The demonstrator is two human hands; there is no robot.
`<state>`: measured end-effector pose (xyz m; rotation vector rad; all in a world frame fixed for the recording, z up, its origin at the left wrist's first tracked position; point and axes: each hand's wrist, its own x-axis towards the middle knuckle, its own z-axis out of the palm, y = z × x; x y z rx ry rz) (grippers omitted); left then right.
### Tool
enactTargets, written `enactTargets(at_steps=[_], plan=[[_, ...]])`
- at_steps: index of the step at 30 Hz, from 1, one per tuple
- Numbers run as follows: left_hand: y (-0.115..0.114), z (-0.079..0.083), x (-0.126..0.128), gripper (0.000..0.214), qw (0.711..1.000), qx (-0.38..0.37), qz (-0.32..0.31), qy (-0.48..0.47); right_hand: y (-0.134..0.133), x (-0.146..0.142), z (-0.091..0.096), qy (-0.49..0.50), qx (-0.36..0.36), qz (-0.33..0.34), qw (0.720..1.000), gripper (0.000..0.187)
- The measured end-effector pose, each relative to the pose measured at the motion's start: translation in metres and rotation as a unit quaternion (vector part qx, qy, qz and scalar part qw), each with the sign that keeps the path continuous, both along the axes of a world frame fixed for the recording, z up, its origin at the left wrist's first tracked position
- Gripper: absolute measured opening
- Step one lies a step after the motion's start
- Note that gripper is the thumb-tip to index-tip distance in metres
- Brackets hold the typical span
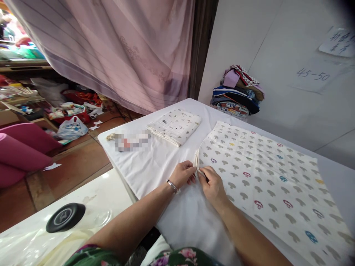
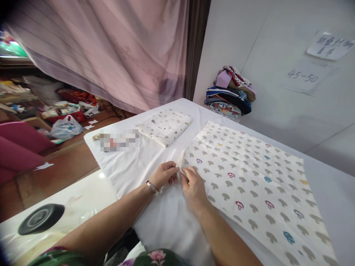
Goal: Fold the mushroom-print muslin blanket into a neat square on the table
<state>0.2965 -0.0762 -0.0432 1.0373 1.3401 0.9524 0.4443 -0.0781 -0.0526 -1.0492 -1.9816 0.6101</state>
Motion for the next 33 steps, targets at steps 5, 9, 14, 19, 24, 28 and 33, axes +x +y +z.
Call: enactTargets(at_steps=[5, 9, 14, 19, 24, 28, 33], plan=[[0.0000, 0.0026, -0.0006, 0.017, 1.000, -0.004, 0.003, -0.026, -0.0004, -0.0004, 0.0001, -0.004, 0.004, -0.008, 1.000, 0.017], [-0.0002, 0.0032, -0.0010, 0.018, 0.999, -0.006, -0.005, -0.032, 0.0018, 0.0002, -0.0025, 0.009, -0.010, -0.007, 1.000, 0.018], [0.0001, 0.0018, -0.0003, 0.014, 1.000, 0.002, -0.003, -0.017, 0.0012, 0.0010, -0.0018, 0.018, -0.015, -0.016, 1.000, 0.021], [0.0000, 0.0018, 0.0001, 0.014, 1.000, -0.001, 0.001, -0.029, -0.0006, 0.0004, -0.0005, 0.012, -0.004, -0.012, 1.000, 0.021], [-0.0013, 0.0025, -0.0013, 0.024, 1.000, 0.005, -0.014, -0.019, -0.0014, -0.0013, 0.0009, -0.006, -0.014, 0.005, 1.000, 0.022], [-0.0013, 0.0010, -0.0016, 0.023, 1.000, 0.015, -0.012, 0.004, -0.0034, -0.0027, 0.0051, -0.001, -0.018, 0.015, 1.000, 0.022], [-0.0009, 0.0013, -0.0010, 0.021, 1.000, 0.007, -0.008, 0.012, -0.0028, -0.0022, 0.0065, 0.031, -0.039, 0.018, 0.999, 0.025]])
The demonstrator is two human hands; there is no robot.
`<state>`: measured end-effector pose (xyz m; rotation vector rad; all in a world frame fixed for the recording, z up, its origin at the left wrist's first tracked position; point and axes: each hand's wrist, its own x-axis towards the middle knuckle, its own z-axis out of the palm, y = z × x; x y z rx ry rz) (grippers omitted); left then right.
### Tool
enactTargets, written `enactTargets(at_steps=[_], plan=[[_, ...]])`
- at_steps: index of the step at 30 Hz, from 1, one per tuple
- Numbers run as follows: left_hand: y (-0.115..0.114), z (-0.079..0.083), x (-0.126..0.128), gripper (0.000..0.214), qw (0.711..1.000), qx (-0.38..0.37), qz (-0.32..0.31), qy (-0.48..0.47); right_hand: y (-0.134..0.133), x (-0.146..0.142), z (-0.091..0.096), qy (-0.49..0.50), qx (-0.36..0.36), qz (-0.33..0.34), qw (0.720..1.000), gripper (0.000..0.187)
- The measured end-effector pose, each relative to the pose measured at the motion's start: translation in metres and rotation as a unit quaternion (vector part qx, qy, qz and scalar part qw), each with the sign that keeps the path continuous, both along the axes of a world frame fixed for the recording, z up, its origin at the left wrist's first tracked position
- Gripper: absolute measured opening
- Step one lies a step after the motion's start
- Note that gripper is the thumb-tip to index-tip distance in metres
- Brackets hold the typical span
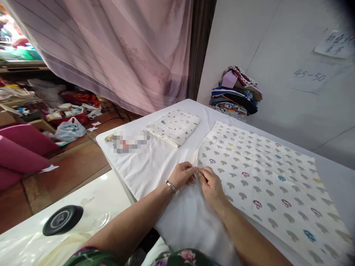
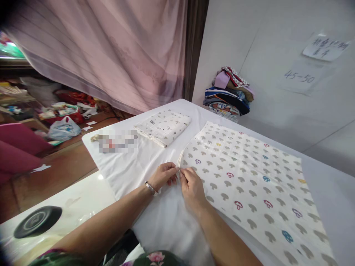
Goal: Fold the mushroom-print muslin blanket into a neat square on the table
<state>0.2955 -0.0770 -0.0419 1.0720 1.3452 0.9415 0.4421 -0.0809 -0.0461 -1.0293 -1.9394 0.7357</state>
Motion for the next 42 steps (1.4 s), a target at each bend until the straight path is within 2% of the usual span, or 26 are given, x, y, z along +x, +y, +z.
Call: enactTargets(at_steps=[6, 16, 23, 31, 36, 42], plan=[[0.0000, 0.0031, -0.0002, 0.023, 0.999, -0.004, -0.015, -0.032, 0.0022, 0.0016, -0.0015, 0.027, -0.041, -0.010, 0.999, 0.022], [0.0006, 0.0037, -0.0001, 0.022, 0.998, -0.016, -0.019, -0.054, 0.0018, 0.0023, -0.0009, 0.035, -0.041, -0.006, 0.999, 0.023], [0.0011, 0.0033, -0.0004, 0.013, 0.998, -0.027, -0.016, -0.054, 0.0025, 0.0016, -0.0032, 0.034, -0.040, -0.008, 0.999, 0.022], [0.0014, 0.0020, 0.0010, 0.009, 1.000, -0.017, -0.007, -0.023, 0.0022, 0.0011, -0.0064, 0.043, 0.005, -0.043, 0.998, 0.021], [0.0003, 0.0031, 0.0011, 0.008, 1.000, -0.009, -0.007, -0.017, 0.0001, 0.0011, -0.0076, -0.006, 0.053, -0.024, 0.998, 0.023], [-0.0009, 0.0062, 0.0014, 0.023, 0.999, -0.013, -0.002, -0.033, -0.0032, 0.0003, -0.0039, -0.068, 0.064, -0.016, 0.996, 0.025]])
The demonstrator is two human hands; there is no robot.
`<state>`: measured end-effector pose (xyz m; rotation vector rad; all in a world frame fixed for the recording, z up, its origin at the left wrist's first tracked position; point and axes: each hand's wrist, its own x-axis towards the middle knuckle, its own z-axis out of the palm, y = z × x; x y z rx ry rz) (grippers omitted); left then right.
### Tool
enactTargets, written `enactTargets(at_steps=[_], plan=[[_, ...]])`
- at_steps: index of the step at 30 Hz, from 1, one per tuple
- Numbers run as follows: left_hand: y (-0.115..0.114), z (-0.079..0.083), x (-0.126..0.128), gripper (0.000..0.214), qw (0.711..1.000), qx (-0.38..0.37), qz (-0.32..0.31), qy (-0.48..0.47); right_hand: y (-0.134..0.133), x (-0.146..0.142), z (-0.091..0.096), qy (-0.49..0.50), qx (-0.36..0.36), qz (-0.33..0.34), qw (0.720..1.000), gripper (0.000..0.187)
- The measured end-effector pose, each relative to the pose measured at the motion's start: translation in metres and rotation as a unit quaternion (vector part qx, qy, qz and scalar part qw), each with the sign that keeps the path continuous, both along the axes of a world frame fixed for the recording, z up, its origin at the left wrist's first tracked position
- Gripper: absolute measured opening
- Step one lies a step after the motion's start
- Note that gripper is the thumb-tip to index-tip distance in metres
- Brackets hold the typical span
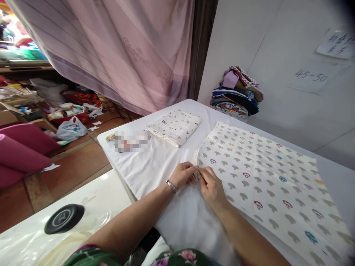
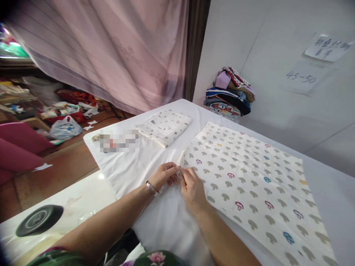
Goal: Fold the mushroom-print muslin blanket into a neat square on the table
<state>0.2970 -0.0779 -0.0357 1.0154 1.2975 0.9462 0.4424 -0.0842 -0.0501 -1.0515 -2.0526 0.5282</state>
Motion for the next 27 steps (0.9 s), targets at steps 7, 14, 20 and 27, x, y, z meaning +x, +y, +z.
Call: enactTargets(at_steps=[7, 14, 20, 27], plan=[[0.002, -0.002, 0.001, 0.022, 0.998, 0.014, 0.015, 0.065, -0.003, -0.001, 0.008, -0.027, -0.036, 0.013, 0.999, 0.022], [0.002, -0.002, 0.001, 0.018, 0.979, 0.026, 0.025, 0.200, -0.015, 0.009, 0.008, -0.133, 0.035, 0.027, 0.990, 0.023], [0.001, -0.004, -0.002, 0.021, 0.930, 0.097, 0.045, 0.352, -0.039, 0.069, 0.004, -0.247, 0.108, 0.034, 0.962, 0.028], [0.001, -0.001, -0.001, 0.021, 0.856, 0.100, 0.021, 0.507, -0.081, 0.180, -0.007, -0.276, 0.142, -0.052, 0.949, 0.028]])
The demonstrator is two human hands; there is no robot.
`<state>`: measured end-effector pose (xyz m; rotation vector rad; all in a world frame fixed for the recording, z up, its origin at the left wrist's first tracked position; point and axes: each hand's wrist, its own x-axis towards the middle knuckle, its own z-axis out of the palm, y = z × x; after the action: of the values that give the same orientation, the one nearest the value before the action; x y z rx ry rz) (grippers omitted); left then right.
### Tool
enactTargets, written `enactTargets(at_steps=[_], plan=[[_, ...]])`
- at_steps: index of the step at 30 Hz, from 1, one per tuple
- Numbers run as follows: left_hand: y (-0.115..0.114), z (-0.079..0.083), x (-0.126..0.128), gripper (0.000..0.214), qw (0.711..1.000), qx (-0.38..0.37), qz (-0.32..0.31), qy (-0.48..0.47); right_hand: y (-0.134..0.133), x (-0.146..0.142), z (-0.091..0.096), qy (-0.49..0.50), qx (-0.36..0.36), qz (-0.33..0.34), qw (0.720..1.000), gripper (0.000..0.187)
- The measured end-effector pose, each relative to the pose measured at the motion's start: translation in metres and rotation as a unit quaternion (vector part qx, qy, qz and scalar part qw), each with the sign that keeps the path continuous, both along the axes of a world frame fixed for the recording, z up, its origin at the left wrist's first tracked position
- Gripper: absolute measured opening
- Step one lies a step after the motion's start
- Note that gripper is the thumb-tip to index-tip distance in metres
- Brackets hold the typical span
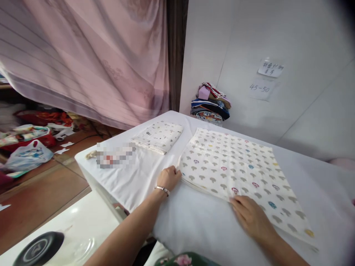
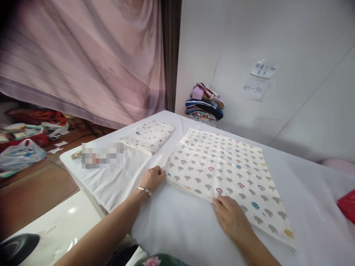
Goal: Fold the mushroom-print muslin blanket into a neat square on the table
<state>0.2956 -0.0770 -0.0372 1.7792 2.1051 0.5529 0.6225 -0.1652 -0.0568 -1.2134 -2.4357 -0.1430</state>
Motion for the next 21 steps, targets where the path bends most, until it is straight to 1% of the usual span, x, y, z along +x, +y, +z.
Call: enactTargets(at_steps=[4, 7, 10, 12, 14, 16, 19, 21], plan=[[0.002, -0.001, 0.002, 0.023, 1.000, -0.005, -0.005, 0.025, -0.032, 0.067, -0.008, -0.013, 0.022, -0.090, 0.996, 0.028], [0.003, -0.002, 0.003, 0.025, 0.999, -0.005, -0.006, 0.038, -0.058, 0.116, -0.016, -0.035, 0.015, -0.151, 0.988, 0.031], [0.003, -0.001, 0.003, 0.024, 0.999, -0.004, -0.008, 0.042, -0.080, 0.160, -0.025, -0.050, 0.023, -0.183, 0.982, 0.033], [0.002, 0.000, 0.004, 0.025, 0.999, -0.006, -0.008, 0.046, -0.091, 0.182, -0.029, -0.050, 0.036, -0.199, 0.978, 0.034], [0.002, 0.001, 0.005, 0.026, 0.998, -0.011, -0.005, 0.054, -0.100, 0.194, -0.029, -0.047, 0.036, -0.220, 0.974, 0.035], [0.001, 0.003, 0.006, 0.027, 0.998, -0.017, -0.004, 0.063, -0.105, 0.194, -0.025, -0.043, 0.028, -0.244, 0.968, 0.037], [-0.001, 0.004, 0.006, 0.027, 0.997, -0.016, -0.005, 0.072, -0.104, 0.176, -0.013, -0.025, 0.037, -0.265, 0.963, 0.038], [-0.003, 0.005, 0.005, 0.031, 0.997, 0.007, -0.009, 0.072, -0.096, 0.155, -0.005, -0.016, 0.034, -0.256, 0.966, 0.037]])
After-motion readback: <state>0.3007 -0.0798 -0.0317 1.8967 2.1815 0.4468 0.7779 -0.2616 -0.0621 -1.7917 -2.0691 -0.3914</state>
